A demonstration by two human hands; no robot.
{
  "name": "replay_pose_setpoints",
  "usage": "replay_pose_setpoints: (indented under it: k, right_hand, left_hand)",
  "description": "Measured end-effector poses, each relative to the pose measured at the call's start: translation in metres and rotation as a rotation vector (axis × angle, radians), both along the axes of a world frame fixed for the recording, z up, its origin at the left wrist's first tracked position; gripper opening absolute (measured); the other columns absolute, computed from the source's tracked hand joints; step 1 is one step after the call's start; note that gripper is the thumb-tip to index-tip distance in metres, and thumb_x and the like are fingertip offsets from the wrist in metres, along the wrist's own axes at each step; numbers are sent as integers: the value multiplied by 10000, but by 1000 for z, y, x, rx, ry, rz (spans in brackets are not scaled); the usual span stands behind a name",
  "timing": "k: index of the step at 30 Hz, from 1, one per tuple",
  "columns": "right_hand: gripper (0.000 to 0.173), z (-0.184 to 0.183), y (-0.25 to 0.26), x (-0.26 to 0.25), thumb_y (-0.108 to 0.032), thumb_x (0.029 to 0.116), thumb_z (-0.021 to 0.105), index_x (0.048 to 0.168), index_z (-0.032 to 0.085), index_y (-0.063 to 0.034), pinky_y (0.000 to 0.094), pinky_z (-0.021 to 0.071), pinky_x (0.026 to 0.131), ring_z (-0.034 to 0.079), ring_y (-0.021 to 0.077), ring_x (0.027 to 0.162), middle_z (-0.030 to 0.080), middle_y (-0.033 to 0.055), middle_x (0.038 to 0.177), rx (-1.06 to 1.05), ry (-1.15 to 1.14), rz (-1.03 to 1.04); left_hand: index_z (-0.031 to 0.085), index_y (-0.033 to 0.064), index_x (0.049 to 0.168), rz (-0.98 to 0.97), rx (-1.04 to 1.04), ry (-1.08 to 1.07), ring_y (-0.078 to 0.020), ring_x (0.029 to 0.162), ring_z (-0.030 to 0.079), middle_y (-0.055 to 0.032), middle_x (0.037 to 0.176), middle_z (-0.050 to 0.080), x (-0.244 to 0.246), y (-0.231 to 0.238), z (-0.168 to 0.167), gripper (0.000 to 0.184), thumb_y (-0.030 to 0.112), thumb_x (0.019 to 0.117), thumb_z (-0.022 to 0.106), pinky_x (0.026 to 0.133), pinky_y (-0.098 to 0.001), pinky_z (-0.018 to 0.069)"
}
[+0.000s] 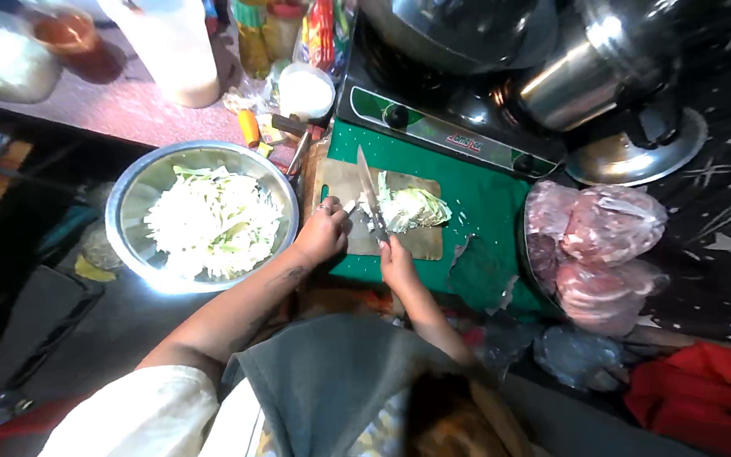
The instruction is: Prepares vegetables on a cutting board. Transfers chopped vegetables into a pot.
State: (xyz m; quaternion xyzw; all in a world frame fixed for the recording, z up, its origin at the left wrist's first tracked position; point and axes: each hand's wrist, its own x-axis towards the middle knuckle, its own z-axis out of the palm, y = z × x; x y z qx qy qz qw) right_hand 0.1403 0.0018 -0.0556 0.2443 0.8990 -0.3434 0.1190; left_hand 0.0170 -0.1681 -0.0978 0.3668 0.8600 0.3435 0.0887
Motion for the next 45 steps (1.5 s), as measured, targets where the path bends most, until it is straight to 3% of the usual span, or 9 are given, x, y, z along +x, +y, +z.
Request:
replay_pose_setpoints:
  k: [10,16,24,28,31,33,35,39,45]
  right_hand:
    - [303,35,34,61,-176,1127,368,1255,509,60,290,540,510,550,126,483,511,55,638,-466,331,-370]
    - [292,45,81,213,-153,1100,407,1218,535,82,272,540,509,550,88,497,536,21,638,-370,622,-716]
    - [347,37,39,421,-185,1087,459,1295,547,79,366,587,624,631,164,657,645,121,842,-54,384,-1553]
    - [376,46,4,470,-137,1077,490,1359,546,106,553,519,966,661,394,1057,647,307,1195,79,-52,-1752]
    - [362,50,-20,482,-178,1113,434,1321,530,102,421,572,674,625,236,702,628,195,906,-44,-33,-1941]
    - [351,52,-34,484,-176,1118,407,1287,514,113,346,547,535,569,159,538,573,119,736,-100,115,-2047]
    - [331,47,-42,487,-174,1116,397,1233,523,109,301,535,495,562,120,490,555,67,656,-90,198,-2068]
    - [349,42,-25,484,-185,1116,418,1277,532,102,377,554,576,578,183,583,587,133,772,-121,103,-1877]
    - [383,32,37,438,-142,1076,484,1311,554,152,560,532,946,676,410,1002,665,330,1103,56,86,-1190]
  left_hand:
    - [667,-26,1082,345,184,-262,-299,841,691,-184,946,704,3,13,58,232,137,921,698,787,-544,559]
    - [619,31,1074,-187,49,-888,-101,686,650,-29,837,685,87,114,68,80,58,999,627,661,-288,580]
    - [608,33,1304,-716,-474,-1060,-125,837,651,-94,1068,674,292,299,16,337,183,1006,657,749,-299,570]
    - [606,-17,1332,-797,-474,-943,-275,1070,676,-217,1245,661,369,359,25,389,216,1024,650,969,-439,549]
    - [557,-247,1137,-1012,250,-797,-403,771,662,-418,950,617,383,353,7,457,198,1035,566,628,-407,568]
    - [464,-116,1420,-612,-413,-946,-411,1218,591,-335,1370,559,388,349,121,428,127,1073,517,1027,-495,480]
    - [384,-45,1512,-512,-544,-981,-336,1356,513,-255,1490,496,400,346,136,475,100,1078,515,1125,-450,405]
    - [498,-71,1402,-862,-197,-686,-323,1142,653,-265,1271,631,393,315,-12,492,199,1010,626,997,-447,539]
    - [646,-68,1222,-633,85,-94,-379,1230,619,-261,1261,652,235,190,24,349,167,966,615,1085,-499,483]
